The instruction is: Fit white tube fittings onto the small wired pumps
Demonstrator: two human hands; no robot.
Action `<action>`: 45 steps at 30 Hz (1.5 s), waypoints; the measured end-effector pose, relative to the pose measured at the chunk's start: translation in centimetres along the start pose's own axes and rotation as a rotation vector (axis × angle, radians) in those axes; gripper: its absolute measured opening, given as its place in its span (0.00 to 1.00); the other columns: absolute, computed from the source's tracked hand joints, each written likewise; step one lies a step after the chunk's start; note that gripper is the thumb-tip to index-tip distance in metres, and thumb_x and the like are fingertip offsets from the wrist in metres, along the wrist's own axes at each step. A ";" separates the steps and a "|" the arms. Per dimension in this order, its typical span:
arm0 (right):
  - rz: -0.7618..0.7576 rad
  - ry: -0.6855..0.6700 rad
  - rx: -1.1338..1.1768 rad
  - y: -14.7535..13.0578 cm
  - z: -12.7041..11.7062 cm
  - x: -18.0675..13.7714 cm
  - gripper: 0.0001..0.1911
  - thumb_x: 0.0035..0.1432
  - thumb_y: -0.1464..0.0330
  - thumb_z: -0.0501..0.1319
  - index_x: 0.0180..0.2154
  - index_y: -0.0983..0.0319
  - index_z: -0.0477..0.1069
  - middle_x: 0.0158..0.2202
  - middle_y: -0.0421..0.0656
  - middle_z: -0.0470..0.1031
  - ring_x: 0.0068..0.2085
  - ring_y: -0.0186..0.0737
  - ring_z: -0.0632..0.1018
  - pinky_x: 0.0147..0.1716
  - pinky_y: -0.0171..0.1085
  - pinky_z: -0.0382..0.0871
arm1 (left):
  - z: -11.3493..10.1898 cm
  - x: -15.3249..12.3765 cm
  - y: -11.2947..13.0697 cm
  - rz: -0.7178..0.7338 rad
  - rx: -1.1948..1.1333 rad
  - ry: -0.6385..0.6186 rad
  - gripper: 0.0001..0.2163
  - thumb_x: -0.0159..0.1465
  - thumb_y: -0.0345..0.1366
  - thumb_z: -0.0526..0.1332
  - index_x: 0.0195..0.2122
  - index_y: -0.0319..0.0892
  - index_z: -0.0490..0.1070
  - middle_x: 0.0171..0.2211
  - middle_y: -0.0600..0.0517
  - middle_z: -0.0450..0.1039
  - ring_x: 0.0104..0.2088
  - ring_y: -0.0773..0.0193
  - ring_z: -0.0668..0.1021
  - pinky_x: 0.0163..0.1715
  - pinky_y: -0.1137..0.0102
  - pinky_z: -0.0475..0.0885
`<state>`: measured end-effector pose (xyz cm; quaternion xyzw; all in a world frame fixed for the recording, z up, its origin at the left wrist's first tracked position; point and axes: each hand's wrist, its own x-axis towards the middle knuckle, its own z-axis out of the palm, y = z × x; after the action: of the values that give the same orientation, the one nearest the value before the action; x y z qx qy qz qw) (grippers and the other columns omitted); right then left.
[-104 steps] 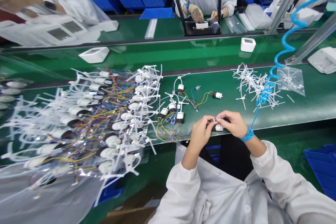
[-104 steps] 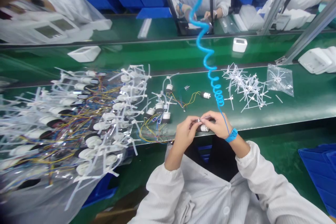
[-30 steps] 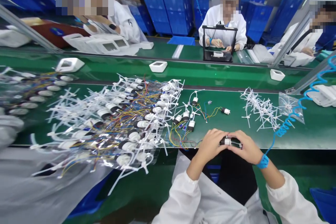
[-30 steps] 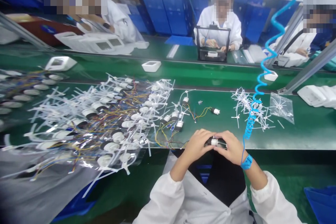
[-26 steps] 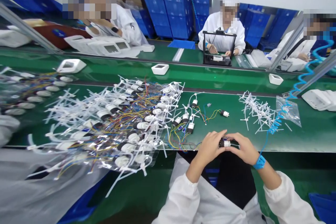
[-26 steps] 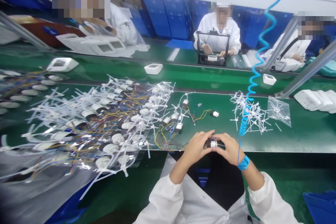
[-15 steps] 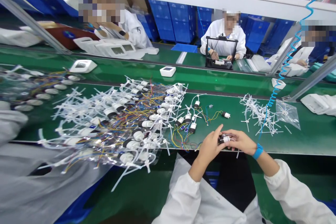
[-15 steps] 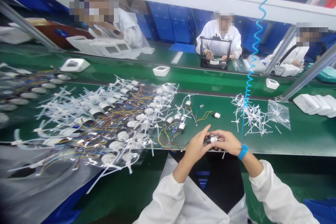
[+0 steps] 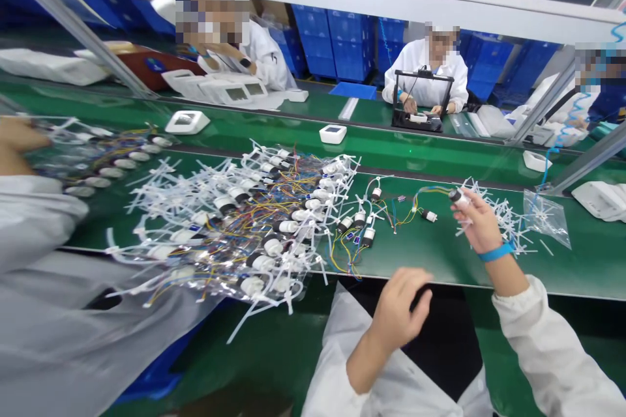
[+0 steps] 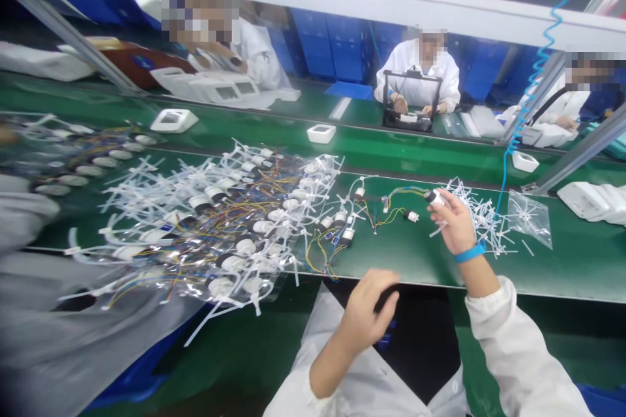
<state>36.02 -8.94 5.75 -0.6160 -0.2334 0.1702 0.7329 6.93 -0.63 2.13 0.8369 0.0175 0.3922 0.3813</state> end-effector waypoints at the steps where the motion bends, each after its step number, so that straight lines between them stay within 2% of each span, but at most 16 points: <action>1: -0.034 0.036 -0.047 0.5 0.3 1.6 0.32 0.54 0.54 0.79 0.58 0.54 0.80 0.53 0.48 0.85 0.44 0.47 0.86 0.34 0.41 0.81 | 0.1 0.7 -0.8 -0.085 0.067 -0.001 0.17 0.77 0.32 0.59 0.65 0.48 0.71 0.55 0.40 0.81 0.55 0.48 0.84 0.57 0.51 0.82; 3: -0.061 0.084 -0.230 1.9 1.2 4.7 0.34 0.56 0.48 0.74 0.59 0.56 0.78 0.53 0.49 0.85 0.46 0.48 0.86 0.37 0.41 0.81 | 0.5 2.1 -3.2 -0.243 0.213 0.005 0.20 0.76 0.32 0.61 0.68 0.45 0.71 0.61 0.37 0.76 0.60 0.44 0.80 0.61 0.47 0.79; 5: -0.048 0.095 -0.358 3.4 1.9 7.1 0.35 0.56 0.46 0.72 0.58 0.61 0.78 0.50 0.52 0.85 0.46 0.50 0.86 0.38 0.44 0.82 | 1.2 3.0 -5.9 -0.332 0.337 -0.006 0.22 0.74 0.33 0.64 0.69 0.41 0.71 0.63 0.34 0.73 0.60 0.42 0.79 0.61 0.45 0.78; 8: -0.038 0.076 -0.512 5.0 2.2 8.9 0.30 0.55 0.52 0.74 0.52 0.65 0.80 0.44 0.55 0.86 0.47 0.56 0.85 0.46 0.52 0.82 | 2.2 3.1 -8.5 -0.320 0.447 -0.014 0.19 0.74 0.32 0.64 0.65 0.40 0.75 0.63 0.34 0.74 0.59 0.41 0.78 0.61 0.43 0.78; 11: -0.078 0.038 -0.665 5.5 1.7 9.2 0.21 0.54 0.62 0.75 0.47 0.65 0.83 0.43 0.56 0.86 0.51 0.62 0.85 0.59 0.62 0.76 | 2.5 2.3 -9.0 -0.230 0.482 -0.006 0.14 0.77 0.32 0.61 0.61 0.43 0.79 0.60 0.39 0.80 0.56 0.45 0.79 0.59 0.48 0.78; 14: -0.175 0.017 -0.765 4.9 1.3 8.2 0.20 0.58 0.65 0.71 0.52 0.66 0.82 0.53 0.60 0.85 0.61 0.67 0.80 0.70 0.67 0.65 | 2.2 1.8 -8.3 -0.182 0.481 -0.055 0.10 0.78 0.32 0.61 0.53 0.46 0.82 0.54 0.44 0.84 0.50 0.50 0.81 0.51 0.54 0.79; 16: -0.249 -0.002 -0.801 4.2 1.1 6.8 0.21 0.63 0.65 0.68 0.56 0.65 0.82 0.59 0.61 0.82 0.66 0.67 0.77 0.73 0.66 0.61 | 1.9 1.6 -7.8 -0.162 0.462 -0.110 0.08 0.78 0.34 0.62 0.48 0.46 0.83 0.49 0.46 0.85 0.47 0.52 0.81 0.47 0.57 0.77; 22: -0.420 -0.140 -0.818 3.7 0.8 -1.0 0.15 0.71 0.63 0.63 0.55 0.56 0.82 0.55 0.51 0.85 0.58 0.58 0.82 0.64 0.60 0.76 | 1.4 1.5 -7.4 -0.166 0.439 -0.174 0.06 0.77 0.36 0.66 0.40 0.45 0.76 0.41 0.49 0.83 0.42 0.55 0.81 0.43 0.60 0.71; 25: -0.379 -0.138 -0.759 4.7 1.0 -4.2 0.18 0.72 0.65 0.62 0.60 0.56 0.80 0.59 0.52 0.82 0.57 0.55 0.82 0.54 0.54 0.83 | 1.4 1.7 -7.4 -0.215 0.447 -0.202 0.05 0.75 0.33 0.67 0.40 0.45 0.73 0.37 0.52 0.80 0.40 0.55 0.80 0.42 0.61 0.70; 27: -0.323 -0.124 -0.693 5.6 1.2 -5.5 0.23 0.70 0.66 0.62 0.64 0.56 0.77 0.63 0.53 0.78 0.59 0.54 0.81 0.49 0.50 0.85 | 1.5 1.9 -7.2 -0.252 0.417 -0.208 0.04 0.74 0.30 0.66 0.46 0.45 0.74 0.37 0.52 0.80 0.41 0.55 0.81 0.43 0.62 0.70; 30: -0.273 -0.108 -0.633 6.5 0.9 -6.2 0.28 0.69 0.66 0.63 0.68 0.56 0.74 0.67 0.55 0.74 0.60 0.52 0.81 0.50 0.49 0.86 | 1.2 1.5 -6.9 -0.297 0.389 -0.222 0.19 0.71 0.26 0.64 0.62 0.44 0.70 0.37 0.54 0.80 0.41 0.54 0.81 0.45 0.61 0.72; 35: -0.223 -0.092 -0.585 7.0 -0.7 -6.5 0.21 0.70 0.66 0.62 0.61 0.56 0.80 0.60 0.53 0.80 0.54 0.50 0.83 0.48 0.47 0.85 | -1.5 -0.2 -6.0 -0.363 0.422 -0.377 0.26 0.69 0.25 0.60 0.68 0.45 0.69 0.37 0.52 0.78 0.40 0.53 0.81 0.45 0.59 0.75; 37: -0.204 -0.079 -0.525 6.8 -1.1 -6.9 0.17 0.69 0.66 0.63 0.56 0.57 0.83 0.56 0.51 0.82 0.52 0.49 0.85 0.46 0.46 0.85 | -2.9 -0.4 -5.4 -0.389 0.454 -0.407 0.26 0.71 0.26 0.59 0.69 0.46 0.69 0.41 0.50 0.78 0.43 0.52 0.81 0.47 0.57 0.77; 40: -0.204 0.002 -0.382 6.1 -1.7 -7.5 0.13 0.71 0.65 0.62 0.49 0.57 0.84 0.51 0.49 0.84 0.44 0.46 0.86 0.39 0.42 0.83 | -4.0 0.7 -4.5 -0.375 0.511 -0.347 0.23 0.75 0.34 0.61 0.70 0.45 0.67 0.54 0.42 0.76 0.53 0.46 0.80 0.56 0.51 0.77; 42: -0.253 0.104 -0.337 5.7 -2.6 -7.8 0.12 0.72 0.65 0.60 0.45 0.57 0.84 0.46 0.47 0.84 0.38 0.43 0.83 0.35 0.41 0.80 | -3.7 2.2 -4.2 -0.327 0.532 -0.297 0.24 0.76 0.40 0.63 0.72 0.46 0.65 0.62 0.39 0.72 0.62 0.42 0.76 0.62 0.47 0.75; 45: -0.292 0.295 -0.396 5.5 -4.6 -7.8 0.12 0.72 0.65 0.60 0.43 0.58 0.83 0.38 0.45 0.83 0.33 0.42 0.80 0.34 0.41 0.77 | -1.8 4.9 -5.0 -0.256 0.540 -0.292 0.28 0.75 0.42 0.65 0.74 0.47 0.64 0.69 0.36 0.67 0.69 0.38 0.71 0.67 0.44 0.71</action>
<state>32.27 -15.93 -1.25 -0.7251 -0.2390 -0.0774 0.6412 10.44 5.61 2.77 0.9462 0.1706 0.1982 0.1905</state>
